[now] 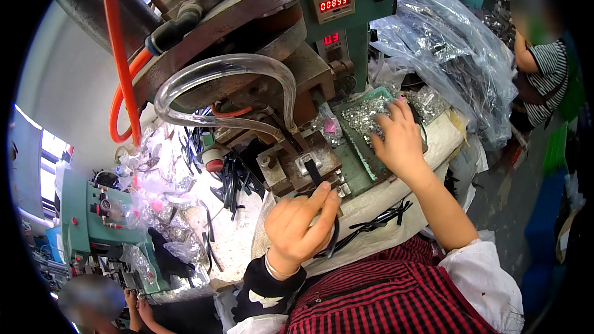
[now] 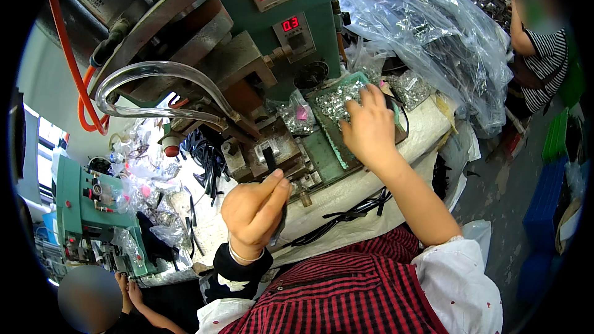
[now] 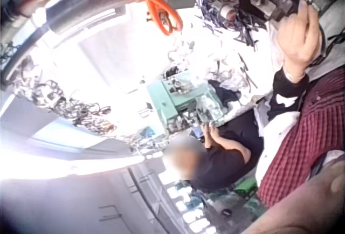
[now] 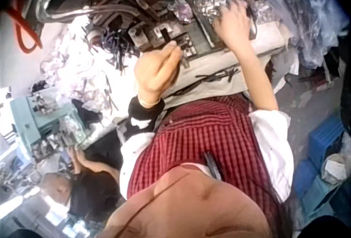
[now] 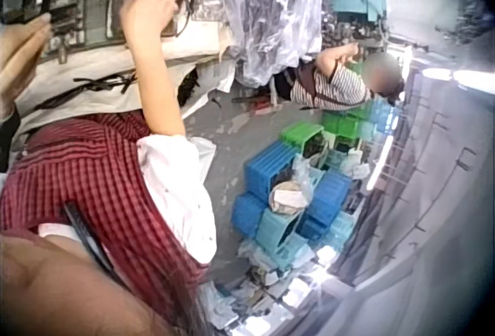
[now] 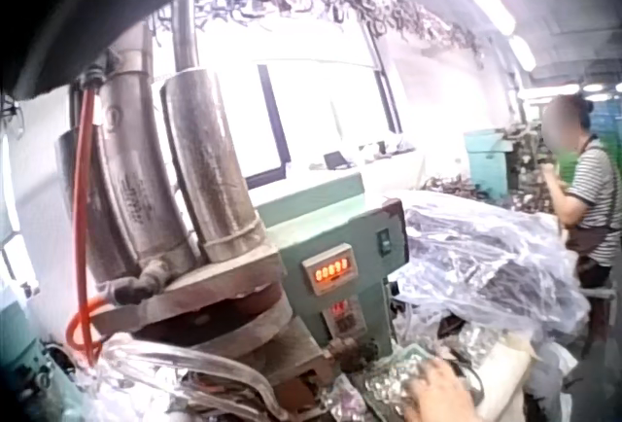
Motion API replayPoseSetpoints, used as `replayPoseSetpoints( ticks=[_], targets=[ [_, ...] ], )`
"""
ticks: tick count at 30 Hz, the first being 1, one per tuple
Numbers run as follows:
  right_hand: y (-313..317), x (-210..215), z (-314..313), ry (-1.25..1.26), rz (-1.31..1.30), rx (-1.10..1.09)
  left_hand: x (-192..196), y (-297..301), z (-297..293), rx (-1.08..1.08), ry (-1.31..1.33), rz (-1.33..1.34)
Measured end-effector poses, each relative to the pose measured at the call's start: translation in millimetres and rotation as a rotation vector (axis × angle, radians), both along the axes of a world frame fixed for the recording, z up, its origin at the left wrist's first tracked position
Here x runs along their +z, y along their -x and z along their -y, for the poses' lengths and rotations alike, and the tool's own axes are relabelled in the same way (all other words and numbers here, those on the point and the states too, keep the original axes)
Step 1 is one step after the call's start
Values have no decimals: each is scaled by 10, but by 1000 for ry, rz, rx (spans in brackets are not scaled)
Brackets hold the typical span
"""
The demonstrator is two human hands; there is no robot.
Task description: The person assembles small black cables by inserting them into a press machine and adding small metal components. They repeatedly pick cables, operate the machine, and place finished pieces aside.
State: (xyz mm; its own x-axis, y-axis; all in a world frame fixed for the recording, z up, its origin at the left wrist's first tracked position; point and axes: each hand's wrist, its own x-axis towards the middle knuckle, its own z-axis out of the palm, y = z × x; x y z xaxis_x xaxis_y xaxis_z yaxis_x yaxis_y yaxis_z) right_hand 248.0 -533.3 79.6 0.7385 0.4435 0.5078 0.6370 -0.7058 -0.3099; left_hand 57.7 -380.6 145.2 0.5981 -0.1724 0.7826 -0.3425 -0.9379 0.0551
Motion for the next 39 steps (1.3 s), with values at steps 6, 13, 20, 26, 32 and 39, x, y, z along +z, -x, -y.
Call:
replayPoseSetpoints(
  ticks=[6, 13, 20, 26, 32, 39],
  targets=[
    [-201, -412, 165, -259, 14, 63, -207, -140, -128, -31, -15, 98],
    [-201, -327, -158, -189, 152, 110, -203, -155, -130, -28, 16, 127],
    [-321, -347, -604, 40, 163, 112, -150, 243, -113, 114, 79, -26],
    [-258, -427, -55, -284, 80, 197, -567, 1076, -851, 861, 487, 8],
    [-154, -197, -199, -434, -111, 175, -895, 730, -1605, 957, 264, -162],
    [-141, -492, 117, -993, -591, 70, -1497, 667, -1867, 1259, 279, -718]
  ],
)
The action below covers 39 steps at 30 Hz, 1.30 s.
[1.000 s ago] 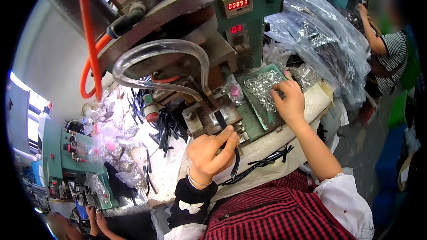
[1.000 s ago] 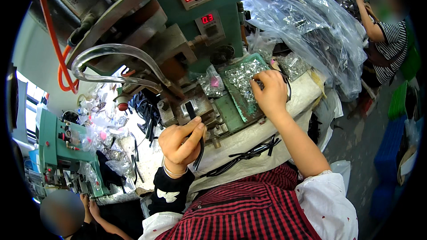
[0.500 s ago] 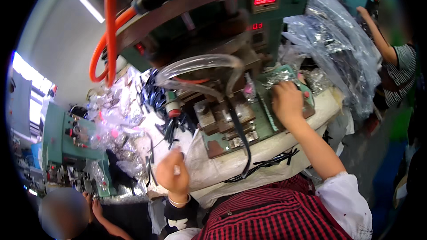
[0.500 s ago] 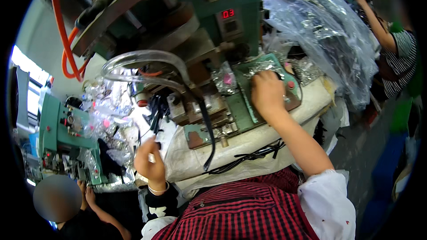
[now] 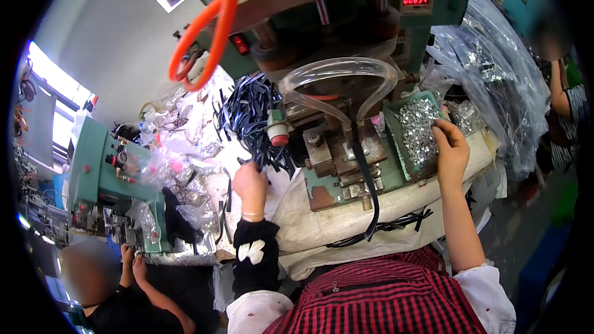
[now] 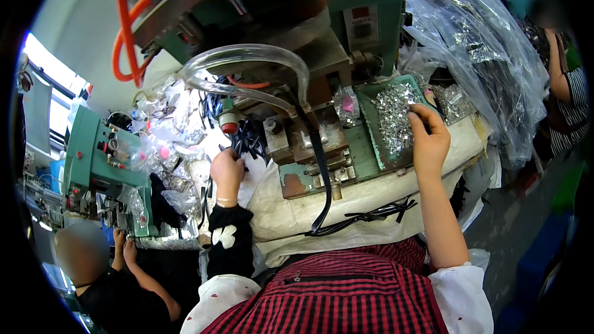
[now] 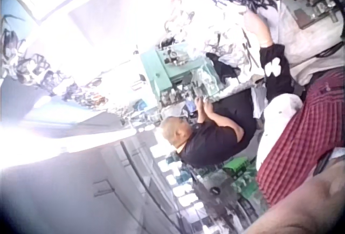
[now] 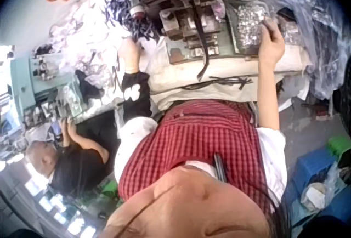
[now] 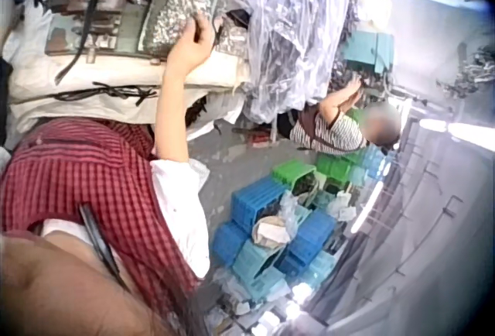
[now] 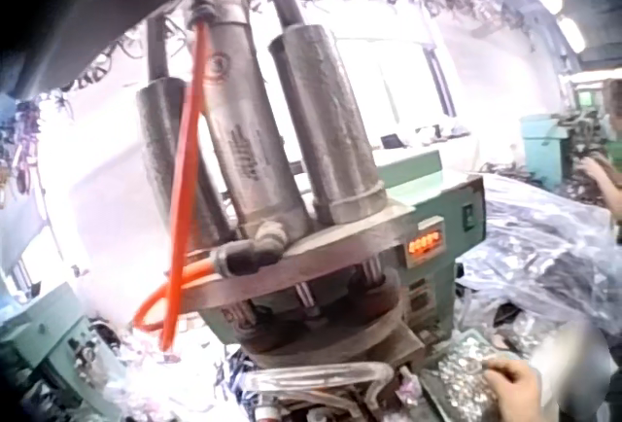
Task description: The person assembles small black cables by inserting them into a press machine and adding small metal components. They repeatedly pick cables, operate the machine, and place finished pieces aside.
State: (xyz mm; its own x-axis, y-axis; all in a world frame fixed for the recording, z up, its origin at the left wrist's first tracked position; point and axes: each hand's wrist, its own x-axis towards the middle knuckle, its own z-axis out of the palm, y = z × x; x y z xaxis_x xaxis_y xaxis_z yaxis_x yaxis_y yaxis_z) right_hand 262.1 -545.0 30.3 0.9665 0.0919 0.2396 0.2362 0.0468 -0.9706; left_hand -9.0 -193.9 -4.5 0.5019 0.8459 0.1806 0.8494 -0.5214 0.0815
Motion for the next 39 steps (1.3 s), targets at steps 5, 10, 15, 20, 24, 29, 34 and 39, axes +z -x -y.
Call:
replayPoseSetpoints(
  ticks=[5, 10, 15, 20, 24, 29, 34, 39],
  targets=[
    [-51, -120, -112, -258, -149, 63, 81, 351, 32, 12, -24, -24],
    [439, 552, -488, -50, 102, 305, 184, 456, 141, -146, 114, 507],
    [781, 610, -791, -157, 113, 386, 804, -77, 802, -366, 492, 1265],
    [930, 897, -809, -315, -208, 512, 1763, -390, 1361, -842, 297, 1424],
    [1033, 997, -819, -277, -238, 487, 1875, -560, 1296, -785, 256, 1417],
    [791, 1075, -346, 152, 193, 583, 1614, -503, 1513, -1090, 37, 1193],
    [116, 124, -24, 958, 552, -85, 1464, -656, 1796, -1259, -184, 853],
    [-22, 21, -31, 736, 601, -50, 1295, -793, 1726, -1327, -373, 810]
  ],
)
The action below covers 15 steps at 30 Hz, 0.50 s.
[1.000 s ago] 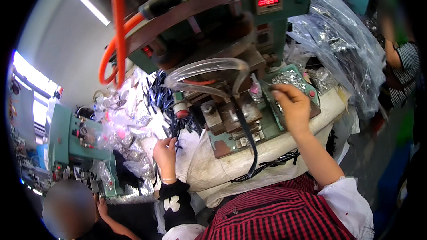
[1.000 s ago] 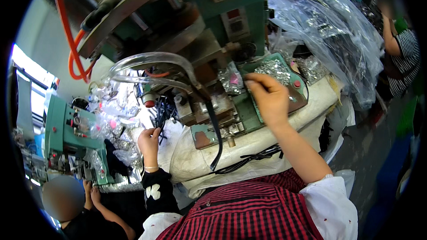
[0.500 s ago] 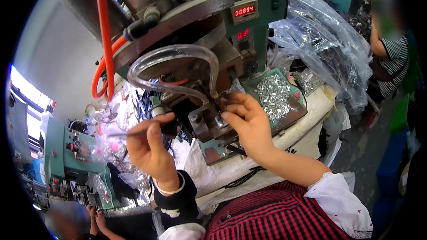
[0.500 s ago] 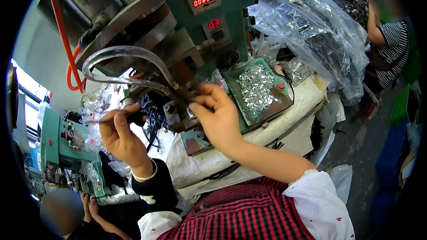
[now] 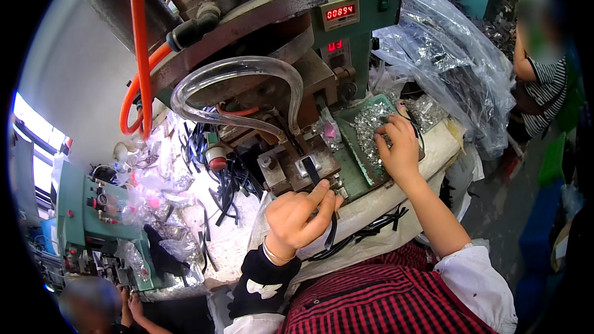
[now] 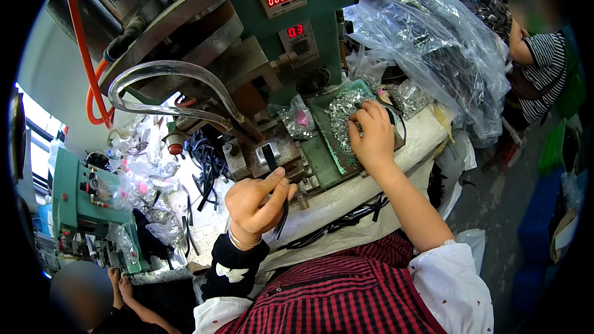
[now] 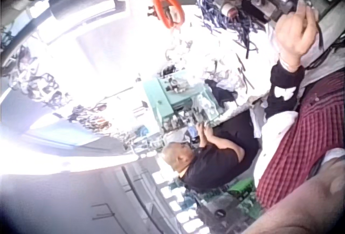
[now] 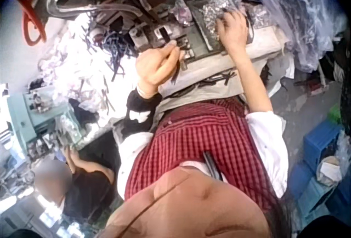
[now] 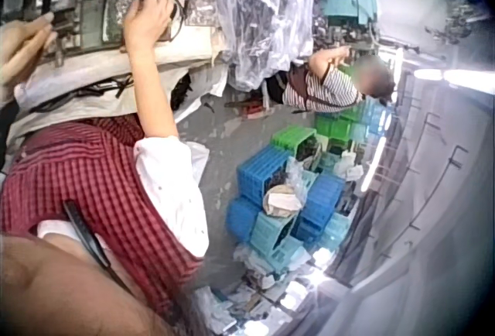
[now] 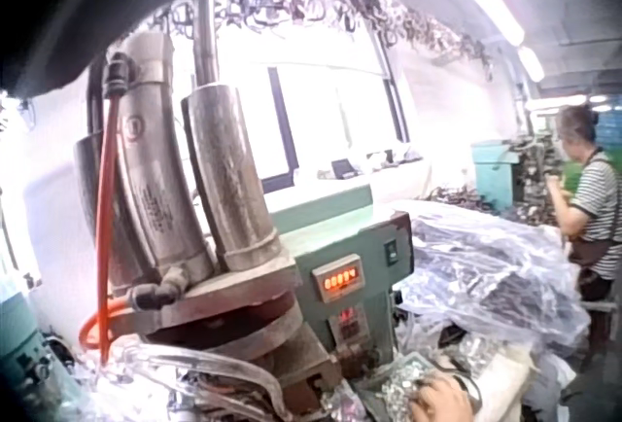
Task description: The person assembles small black cables by inserting them into a press machine and adding small metal components. They repeatedly pick cables, operate the machine, and place finished pieces aside.
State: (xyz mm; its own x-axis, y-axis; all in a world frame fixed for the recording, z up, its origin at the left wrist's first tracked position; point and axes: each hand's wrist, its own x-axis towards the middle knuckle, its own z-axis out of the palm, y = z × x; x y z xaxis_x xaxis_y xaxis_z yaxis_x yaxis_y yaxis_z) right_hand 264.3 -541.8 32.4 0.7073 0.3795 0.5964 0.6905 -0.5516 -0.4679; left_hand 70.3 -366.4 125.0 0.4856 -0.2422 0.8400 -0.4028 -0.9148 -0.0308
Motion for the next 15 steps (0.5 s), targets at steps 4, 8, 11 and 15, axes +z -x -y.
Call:
replayPoseSetpoints(
  ticks=[4, 8, 11, 15],
  targets=[
    [28, 51, -81, 12, 46, 75, -8, -5, -25, -10, -10, -20],
    [44, 147, -227, 223, 193, 317, -35, -5, 21, 11, 48, -8],
    [-193, 31, -296, 295, 258, 233, -34, 102, 105, 57, 144, -36],
    [-72, 177, -213, -103, 76, 167, -139, 574, 79, 150, 246, -34]
  ],
)
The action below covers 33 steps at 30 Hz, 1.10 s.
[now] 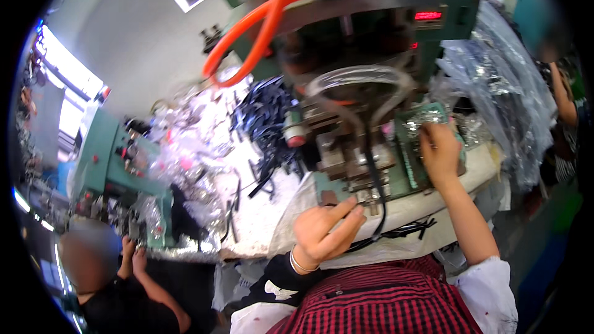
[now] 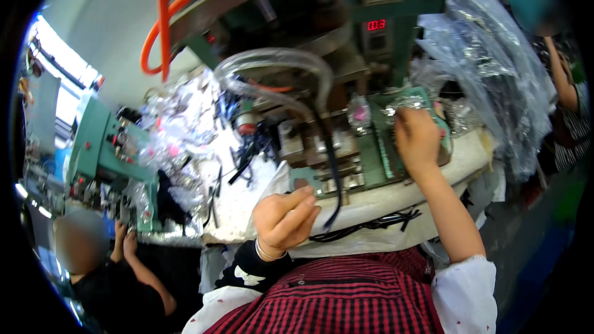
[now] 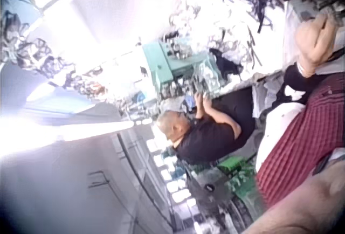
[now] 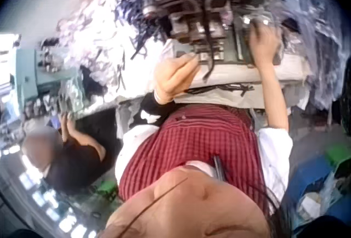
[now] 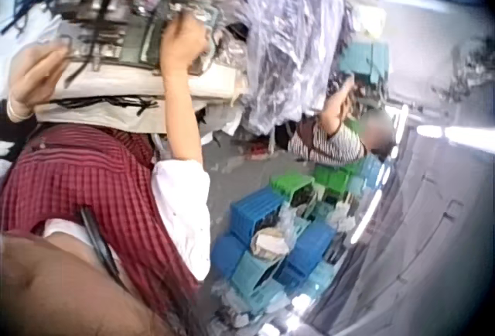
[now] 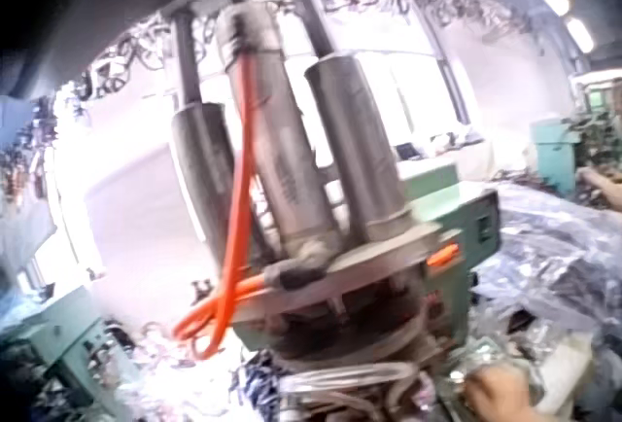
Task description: The person assembles small black cables by inserting them into a press machine and adding small metal components. They repeatedly pick cables, operate the machine, and place finished pieces aside.
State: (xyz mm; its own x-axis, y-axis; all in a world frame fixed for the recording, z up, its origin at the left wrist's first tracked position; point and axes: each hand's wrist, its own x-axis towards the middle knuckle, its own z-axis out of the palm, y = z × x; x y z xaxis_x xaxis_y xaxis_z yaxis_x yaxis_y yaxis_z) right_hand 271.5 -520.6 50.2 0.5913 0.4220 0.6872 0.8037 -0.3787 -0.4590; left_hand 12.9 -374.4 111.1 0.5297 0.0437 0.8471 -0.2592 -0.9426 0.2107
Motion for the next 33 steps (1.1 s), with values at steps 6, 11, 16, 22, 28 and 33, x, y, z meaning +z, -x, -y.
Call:
replayPoseSetpoints(
  ticks=[6, 11, 16, 22, 28, 33],
  targets=[
    [11, -44, -48, -142, -238, -22, 28, 162, -812, 632, 66, -281],
    [119, 13, -128, -223, -373, 37, -754, 240, -1626, 1024, -154, -855],
    [27, -130, 341, -274, -563, -31, -1080, 249, -1744, 1010, 85, -823],
    [411, 330, 256, -447, -743, 238, -492, 151, -1279, 512, 696, -323],
    [898, 531, -522, -579, -749, 415, -574, 106, -1099, 365, 912, -143],
    [1015, 505, -584, -716, -911, 442, -102, 32, -618, 294, 882, -5]
  ],
)
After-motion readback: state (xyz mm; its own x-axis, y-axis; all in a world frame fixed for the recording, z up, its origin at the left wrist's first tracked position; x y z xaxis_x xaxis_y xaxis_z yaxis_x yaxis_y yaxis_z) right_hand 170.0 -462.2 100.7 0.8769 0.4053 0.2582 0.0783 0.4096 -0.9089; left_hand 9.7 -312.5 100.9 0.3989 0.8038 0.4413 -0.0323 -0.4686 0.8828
